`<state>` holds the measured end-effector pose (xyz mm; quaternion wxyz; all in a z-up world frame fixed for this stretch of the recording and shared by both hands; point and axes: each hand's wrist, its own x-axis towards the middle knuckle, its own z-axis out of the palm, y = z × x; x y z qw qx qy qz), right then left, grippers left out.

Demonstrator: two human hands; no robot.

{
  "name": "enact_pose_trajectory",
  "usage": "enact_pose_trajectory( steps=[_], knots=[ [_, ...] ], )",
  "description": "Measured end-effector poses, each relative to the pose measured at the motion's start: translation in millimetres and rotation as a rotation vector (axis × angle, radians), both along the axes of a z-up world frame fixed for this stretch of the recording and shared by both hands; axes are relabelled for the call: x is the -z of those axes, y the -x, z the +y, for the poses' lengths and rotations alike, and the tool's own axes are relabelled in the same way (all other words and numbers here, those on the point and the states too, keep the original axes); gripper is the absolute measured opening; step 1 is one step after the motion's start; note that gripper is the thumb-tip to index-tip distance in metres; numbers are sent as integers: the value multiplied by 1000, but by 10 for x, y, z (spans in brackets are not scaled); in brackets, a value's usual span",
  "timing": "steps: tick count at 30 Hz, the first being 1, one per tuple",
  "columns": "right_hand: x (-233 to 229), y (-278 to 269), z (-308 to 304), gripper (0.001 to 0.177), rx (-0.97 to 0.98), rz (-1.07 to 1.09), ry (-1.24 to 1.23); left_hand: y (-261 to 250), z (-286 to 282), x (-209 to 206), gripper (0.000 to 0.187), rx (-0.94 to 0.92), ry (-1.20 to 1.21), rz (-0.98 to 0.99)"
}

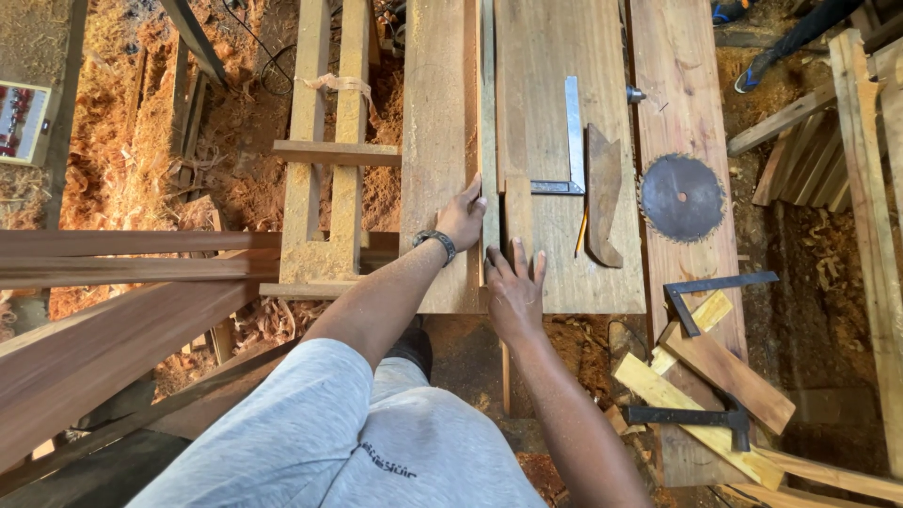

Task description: Measuring and marking a wooden board using a try square, a wooden block, and a pencil on a workbench.

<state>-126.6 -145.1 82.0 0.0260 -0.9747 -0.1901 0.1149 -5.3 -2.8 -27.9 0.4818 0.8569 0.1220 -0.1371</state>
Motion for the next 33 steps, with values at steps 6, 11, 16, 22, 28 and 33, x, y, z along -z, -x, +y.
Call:
enact_pose_trajectory(
  steps=[6,11,16,22,28,33],
  knots=[
    [-69,-38,24,51,7,31,-5,-30,3,-18,57,-8,14,9],
    [-100,-67,40,49,1,38,26,-53,0,-48,58,-9,21,14],
    [11,-95,-2,47,-25,-9,-33,-63,-4,-105,58,-29,40,6],
    [71,-143,-9,47,-26,-18,-24,-100,14,-165,57,-31,63,30],
    [31,-170,12,51,-25,-20,-5,-140,27,-161,57,-25,58,43],
    [-45,-194,68,50,-12,-3,34,-37,50,-528,58,3,39,26]
  ],
)
